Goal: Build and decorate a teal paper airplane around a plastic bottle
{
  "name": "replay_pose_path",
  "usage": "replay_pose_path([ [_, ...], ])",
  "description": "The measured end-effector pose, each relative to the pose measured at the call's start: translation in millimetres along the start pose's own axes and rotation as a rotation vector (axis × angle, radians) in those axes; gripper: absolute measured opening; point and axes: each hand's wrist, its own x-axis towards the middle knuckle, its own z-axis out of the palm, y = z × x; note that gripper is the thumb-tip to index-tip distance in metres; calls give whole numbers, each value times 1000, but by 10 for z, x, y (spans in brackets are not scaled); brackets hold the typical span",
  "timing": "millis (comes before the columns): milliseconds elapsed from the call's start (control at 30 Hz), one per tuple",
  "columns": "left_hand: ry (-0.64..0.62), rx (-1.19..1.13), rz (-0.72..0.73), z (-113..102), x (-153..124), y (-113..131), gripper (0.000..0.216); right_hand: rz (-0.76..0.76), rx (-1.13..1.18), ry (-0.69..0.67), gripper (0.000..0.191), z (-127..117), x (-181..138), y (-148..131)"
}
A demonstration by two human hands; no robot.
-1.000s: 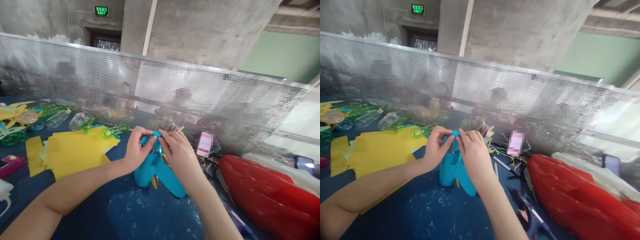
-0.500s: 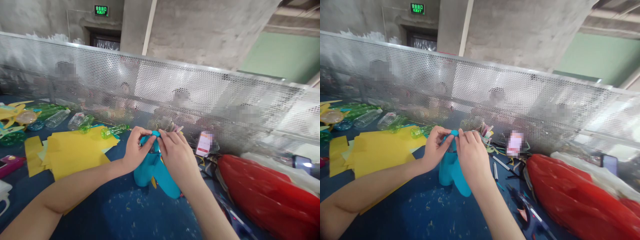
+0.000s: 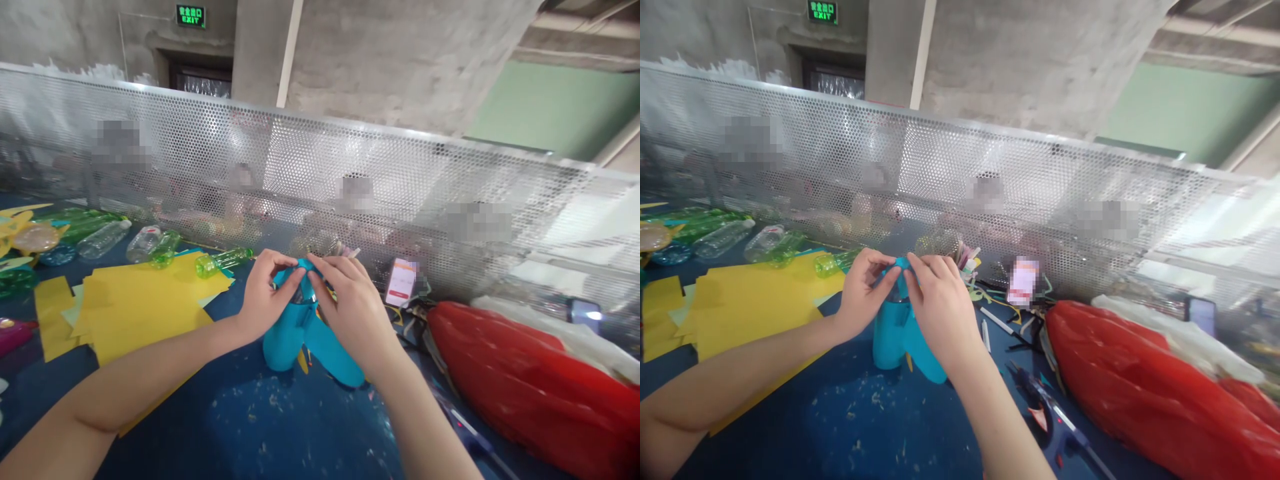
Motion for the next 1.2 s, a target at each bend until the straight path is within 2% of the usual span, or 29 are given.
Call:
replay_pose_path([
  [267, -12, 10, 28, -4, 21, 33, 8, -18, 55, -34, 38, -36, -9, 22],
  [567, -54, 67, 86, -31, 23, 76, 11, 41, 204, -14, 33, -62, 9, 88],
  [1200, -40, 49, 57, -35, 40, 36, 6, 1, -208, 137, 29, 18, -41, -63],
])
